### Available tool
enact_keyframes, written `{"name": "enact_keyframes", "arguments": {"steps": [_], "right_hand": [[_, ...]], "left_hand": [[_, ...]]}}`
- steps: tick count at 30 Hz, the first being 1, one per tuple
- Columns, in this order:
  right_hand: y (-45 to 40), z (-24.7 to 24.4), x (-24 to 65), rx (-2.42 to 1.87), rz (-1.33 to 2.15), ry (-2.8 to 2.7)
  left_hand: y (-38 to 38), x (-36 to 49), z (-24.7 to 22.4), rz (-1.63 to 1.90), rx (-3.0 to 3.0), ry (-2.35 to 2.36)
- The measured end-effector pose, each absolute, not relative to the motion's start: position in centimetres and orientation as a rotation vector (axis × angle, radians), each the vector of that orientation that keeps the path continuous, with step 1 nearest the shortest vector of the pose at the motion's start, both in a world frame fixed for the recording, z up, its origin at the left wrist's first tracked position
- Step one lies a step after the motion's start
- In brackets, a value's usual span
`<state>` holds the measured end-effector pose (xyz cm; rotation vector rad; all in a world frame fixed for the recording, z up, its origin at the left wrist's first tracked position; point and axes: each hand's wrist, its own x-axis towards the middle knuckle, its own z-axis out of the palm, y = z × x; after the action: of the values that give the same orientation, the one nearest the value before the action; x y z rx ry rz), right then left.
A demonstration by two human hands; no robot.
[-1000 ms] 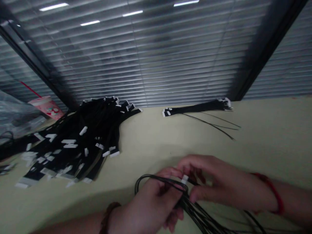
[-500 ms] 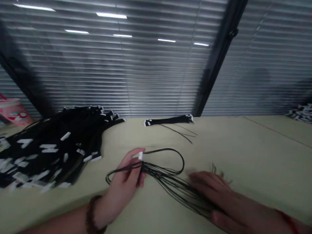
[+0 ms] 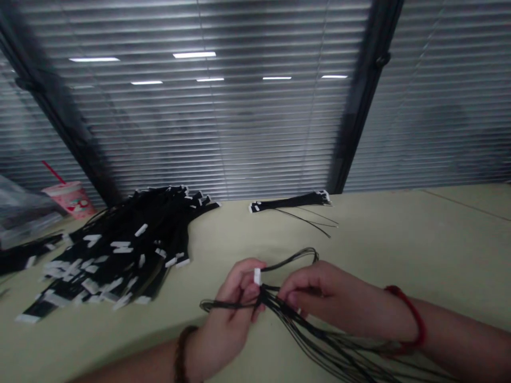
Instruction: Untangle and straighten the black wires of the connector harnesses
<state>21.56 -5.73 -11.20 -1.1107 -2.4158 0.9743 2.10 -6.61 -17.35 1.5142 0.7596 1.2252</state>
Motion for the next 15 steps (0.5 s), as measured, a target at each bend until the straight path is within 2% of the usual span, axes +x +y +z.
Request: {"name": "enact_keyframes", "arguments": {"steps": [5,12,15], "right_hand": [[-5.8,-12.6,19.7,-1.178,0.871,-2.343],[-6.4,-13.1,19.2,-1.291,0.679,-2.273],[-5.8,-11.4,20.1,-1.317,0.861,-2.211]], "left_hand": [[-7.3,1.8,-17.7,1.241,1.520,0.574],[-7.0,2.0,-17.7,1.132,1.362,0.635],[-6.6,1.9,-17.6,1.073,1.239,0.690]]}}
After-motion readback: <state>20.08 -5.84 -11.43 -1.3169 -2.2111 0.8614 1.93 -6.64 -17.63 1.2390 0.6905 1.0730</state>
